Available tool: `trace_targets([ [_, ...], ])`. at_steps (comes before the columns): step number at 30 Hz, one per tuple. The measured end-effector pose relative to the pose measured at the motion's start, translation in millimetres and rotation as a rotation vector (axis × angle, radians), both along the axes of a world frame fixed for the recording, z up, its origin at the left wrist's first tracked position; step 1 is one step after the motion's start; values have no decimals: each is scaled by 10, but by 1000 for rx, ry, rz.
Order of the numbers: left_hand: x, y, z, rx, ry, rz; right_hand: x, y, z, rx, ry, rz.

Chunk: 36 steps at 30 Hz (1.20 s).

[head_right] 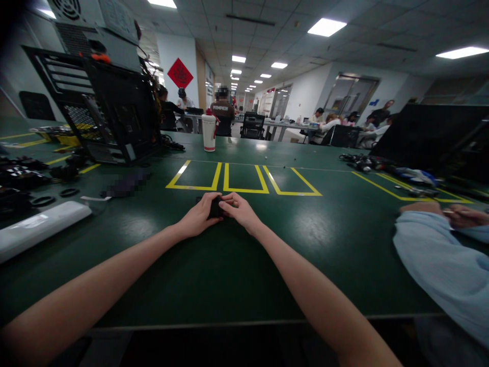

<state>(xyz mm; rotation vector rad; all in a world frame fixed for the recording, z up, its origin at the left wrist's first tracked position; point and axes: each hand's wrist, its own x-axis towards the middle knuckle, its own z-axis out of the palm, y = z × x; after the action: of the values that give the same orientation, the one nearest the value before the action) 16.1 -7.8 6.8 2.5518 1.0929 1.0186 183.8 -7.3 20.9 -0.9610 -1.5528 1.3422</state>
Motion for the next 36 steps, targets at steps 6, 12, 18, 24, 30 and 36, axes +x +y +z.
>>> trace_targets([
  [6,5,3,-5,3,-2,1,-9,28,22,-33,5,-25],
  [12,11,10,-5,0,3,9,51,15,58,99,-78,31],
  [18,11,13,-12,1,20,22,40,2,6,75,-45,26],
  [24,7,27,-30,27,28,17,2,40,-40,-8,22,-6],
  [30,9,47,-56,20,34,30,51,39,1,-16,-56,21],
  [36,16,59,-66,36,23,31,45,13,10,19,-42,20],
])
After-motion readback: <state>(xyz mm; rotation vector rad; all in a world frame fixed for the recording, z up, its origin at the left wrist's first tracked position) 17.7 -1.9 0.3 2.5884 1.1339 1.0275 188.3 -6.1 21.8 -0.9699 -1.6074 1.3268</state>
